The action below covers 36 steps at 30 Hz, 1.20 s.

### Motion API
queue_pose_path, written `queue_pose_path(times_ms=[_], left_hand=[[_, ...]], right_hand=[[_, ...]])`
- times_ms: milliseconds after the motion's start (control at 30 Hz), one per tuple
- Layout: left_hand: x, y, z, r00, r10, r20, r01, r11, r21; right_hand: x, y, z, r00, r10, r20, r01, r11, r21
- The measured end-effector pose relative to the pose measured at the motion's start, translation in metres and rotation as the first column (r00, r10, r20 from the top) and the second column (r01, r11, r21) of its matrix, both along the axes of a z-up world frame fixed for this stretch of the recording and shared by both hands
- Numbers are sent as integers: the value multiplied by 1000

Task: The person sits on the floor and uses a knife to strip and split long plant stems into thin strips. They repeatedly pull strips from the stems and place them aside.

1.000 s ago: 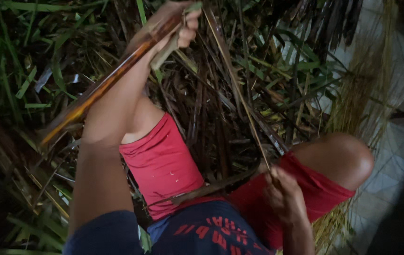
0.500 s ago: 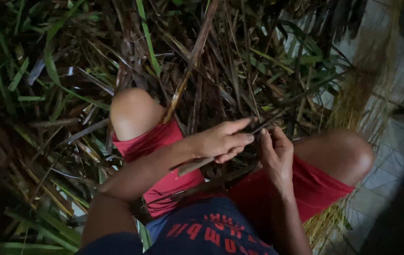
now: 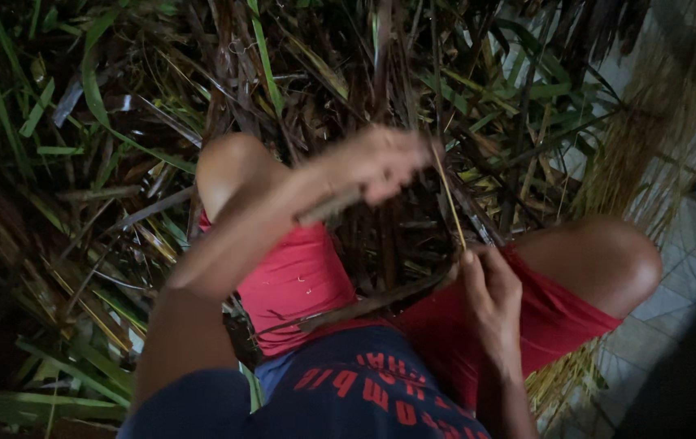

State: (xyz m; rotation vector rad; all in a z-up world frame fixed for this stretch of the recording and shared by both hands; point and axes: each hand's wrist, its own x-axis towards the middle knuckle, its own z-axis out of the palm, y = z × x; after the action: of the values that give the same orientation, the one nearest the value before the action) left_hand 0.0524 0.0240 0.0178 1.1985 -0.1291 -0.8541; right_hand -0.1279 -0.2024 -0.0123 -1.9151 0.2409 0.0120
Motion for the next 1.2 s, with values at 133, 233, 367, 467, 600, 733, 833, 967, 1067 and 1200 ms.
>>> queue_pose_path(times_ms=[133,233,367,467,600,733,833,967,1067,1200], left_hand=[[64,39,4,973,61,221,-144,914,379],[96,53,0,945,270,183,-313,911,269],[51,25,-2,927,204,314,-283,931,230],[-20,0,-41,958,-96,271,155,967,-202],[-85,-18,-23,952,-301,-54,278,925,-258],[-88,-14,-17,947,-286,-143,225,914,-337],[-57,6,-7,985,-140,-100,113,963,-244],[21,31,-35,966,-125,-227,2,879,-476],[28,67,-9,991,134,11,-109,849,-517],[76,78,-13,967,91,-237,-198,855,-480]], right_hand=[[-33,-1,25,986,9,-165,7,995,97],[-43,-11,4,969,-76,-233,130,965,227],[-26,-8,-17,960,-144,-240,234,884,406],[-10,-2,-28,981,-98,-165,170,841,514],[-1,6,-28,981,-74,-182,154,867,474],[-4,8,-23,975,-64,-211,190,730,657],[-19,6,-7,963,-48,-264,203,772,602],[-51,-8,5,953,-22,-302,200,795,573],[-50,3,57,959,76,-273,65,880,471],[-81,-60,-14,914,181,-362,28,863,504]])
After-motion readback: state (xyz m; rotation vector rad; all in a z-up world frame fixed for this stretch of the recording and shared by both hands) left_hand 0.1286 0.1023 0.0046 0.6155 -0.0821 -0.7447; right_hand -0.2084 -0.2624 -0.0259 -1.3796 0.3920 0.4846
